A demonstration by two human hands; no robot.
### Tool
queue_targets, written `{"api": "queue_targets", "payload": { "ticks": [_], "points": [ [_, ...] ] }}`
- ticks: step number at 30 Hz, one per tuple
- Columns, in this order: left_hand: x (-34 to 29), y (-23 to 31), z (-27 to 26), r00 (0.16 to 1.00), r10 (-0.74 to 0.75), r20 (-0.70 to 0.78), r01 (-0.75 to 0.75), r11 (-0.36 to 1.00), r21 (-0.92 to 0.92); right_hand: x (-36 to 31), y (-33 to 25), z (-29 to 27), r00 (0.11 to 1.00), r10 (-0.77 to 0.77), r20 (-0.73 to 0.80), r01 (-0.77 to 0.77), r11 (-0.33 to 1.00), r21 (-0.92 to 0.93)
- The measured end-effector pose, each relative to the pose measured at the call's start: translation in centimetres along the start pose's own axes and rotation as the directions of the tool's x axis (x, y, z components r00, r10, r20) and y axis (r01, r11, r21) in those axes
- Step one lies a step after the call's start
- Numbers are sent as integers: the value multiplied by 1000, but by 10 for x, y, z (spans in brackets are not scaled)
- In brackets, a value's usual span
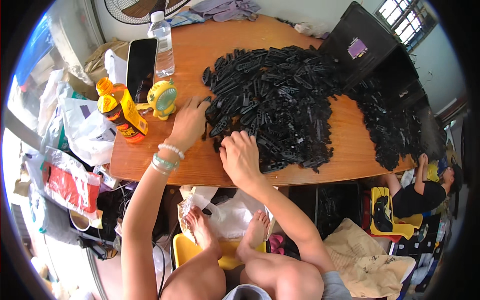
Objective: The person assembles black plastic components together by hand and sorts piles of plastic parts across the table.
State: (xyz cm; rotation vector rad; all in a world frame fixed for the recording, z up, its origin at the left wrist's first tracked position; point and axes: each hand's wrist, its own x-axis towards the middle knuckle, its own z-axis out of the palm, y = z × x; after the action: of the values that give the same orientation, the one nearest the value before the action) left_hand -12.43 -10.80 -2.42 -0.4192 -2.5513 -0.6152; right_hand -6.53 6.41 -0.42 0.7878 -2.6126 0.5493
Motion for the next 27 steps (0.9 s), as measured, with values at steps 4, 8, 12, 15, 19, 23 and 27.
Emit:
{"api": "queue_targets", "payload": {
  "ticks": [4,8,12,15,19,23,27],
  "points": [
    [-27,18,-12,997,-38,-72,32,996,-78,-14,4,-7,995,19,-100,-6,991,132],
    [-43,22,-19,970,-197,-143,162,961,-226,-17,-2,-27,933,252,-257,-81,844,531],
    [-52,39,-31,879,-457,-136,303,756,-580,-35,7,-40,907,415,70,-251,400,881],
    [-61,69,-52,793,-601,101,352,317,-881,-47,6,-60,889,409,205,-310,211,927],
    [-82,103,-72,768,-421,482,517,-35,-855,-61,2,-78,889,389,243,-321,151,935],
    [-89,125,-80,774,-351,526,563,2,-827,-72,6,-80,928,361,87,-220,346,912],
    [-88,138,-82,759,-335,558,607,54,-793,-71,-2,-77,951,310,-24,-141,499,855]
  ]
}}
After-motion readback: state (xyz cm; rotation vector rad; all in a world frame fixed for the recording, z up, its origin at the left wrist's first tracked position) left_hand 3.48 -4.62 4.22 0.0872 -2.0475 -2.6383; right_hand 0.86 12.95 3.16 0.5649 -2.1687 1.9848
